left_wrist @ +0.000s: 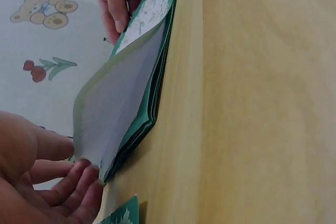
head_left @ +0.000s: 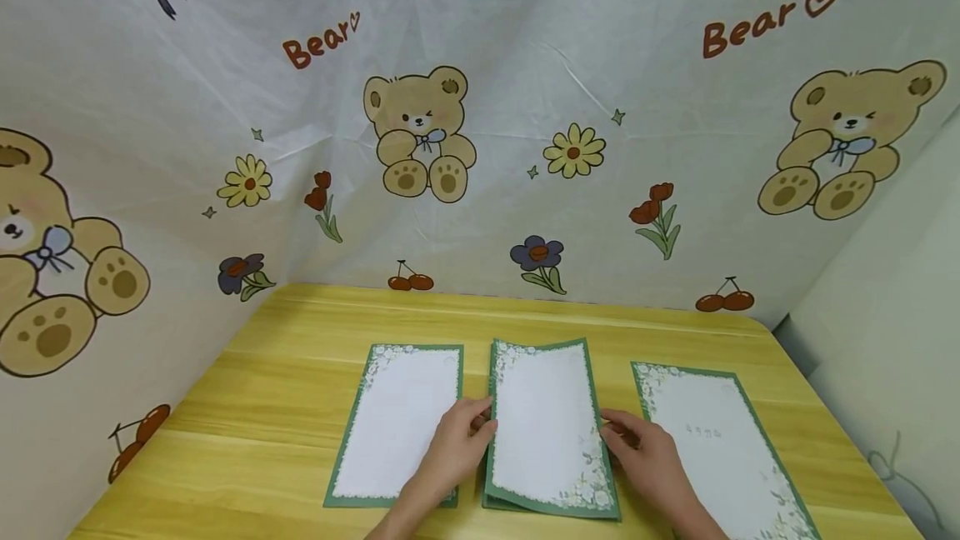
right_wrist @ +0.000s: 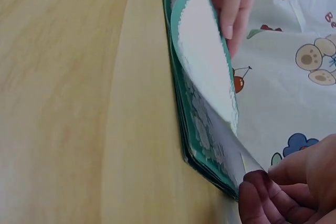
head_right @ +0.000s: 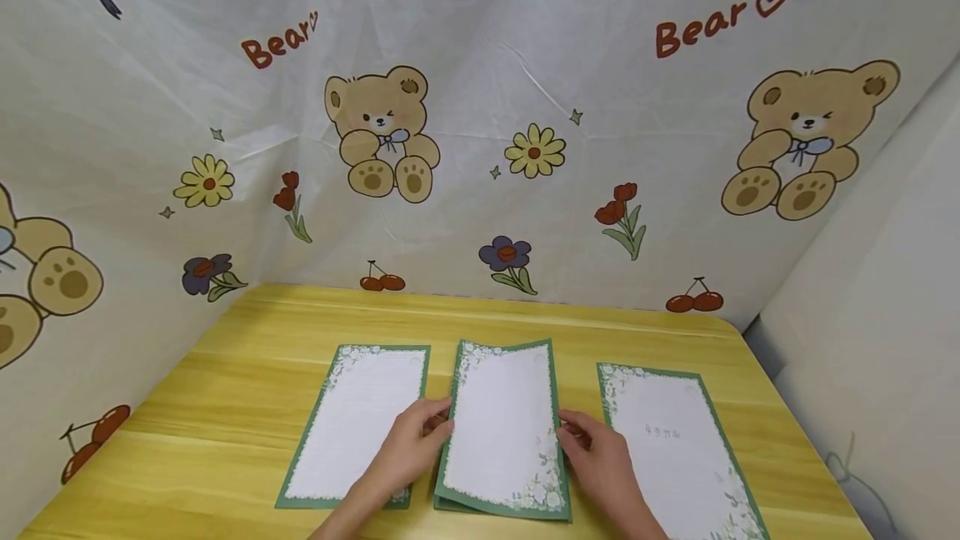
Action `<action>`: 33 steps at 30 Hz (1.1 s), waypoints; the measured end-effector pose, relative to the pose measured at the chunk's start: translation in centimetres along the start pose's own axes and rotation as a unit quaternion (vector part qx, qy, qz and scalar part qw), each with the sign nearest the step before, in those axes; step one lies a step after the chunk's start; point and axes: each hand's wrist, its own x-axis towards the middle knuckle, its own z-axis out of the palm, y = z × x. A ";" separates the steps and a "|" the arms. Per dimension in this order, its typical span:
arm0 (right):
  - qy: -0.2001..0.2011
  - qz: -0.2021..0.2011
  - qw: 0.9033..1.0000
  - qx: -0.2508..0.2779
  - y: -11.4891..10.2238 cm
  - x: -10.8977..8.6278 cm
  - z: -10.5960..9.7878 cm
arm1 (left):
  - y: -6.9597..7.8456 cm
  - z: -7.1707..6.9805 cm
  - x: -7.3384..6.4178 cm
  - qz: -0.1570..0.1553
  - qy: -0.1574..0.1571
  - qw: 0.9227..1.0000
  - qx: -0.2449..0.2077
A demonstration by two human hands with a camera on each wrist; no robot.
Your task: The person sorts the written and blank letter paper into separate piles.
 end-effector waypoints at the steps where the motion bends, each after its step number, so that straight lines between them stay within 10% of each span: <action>1: -0.002 0.010 1.000 0.017 0.0 0.1 0.0 | -0.1 0.0 0.0 -0.006 0.002 1.000 -0.015; 14: -0.015 0.022 0.985 0.172 -2.9 1.5 0.9 | -0.6 -3.6 0.0 -0.052 0.044 0.976 -0.208; 23: -0.030 -0.021 0.979 0.202 -6.1 2.3 3.6 | -1.1 -5.9 -0.8 -0.092 0.097 0.975 -0.176; 33: -0.097 -0.085 0.972 0.196 -8.4 2.8 7.7 | -2.1 -11.8 -3.7 -0.152 0.170 0.969 -0.095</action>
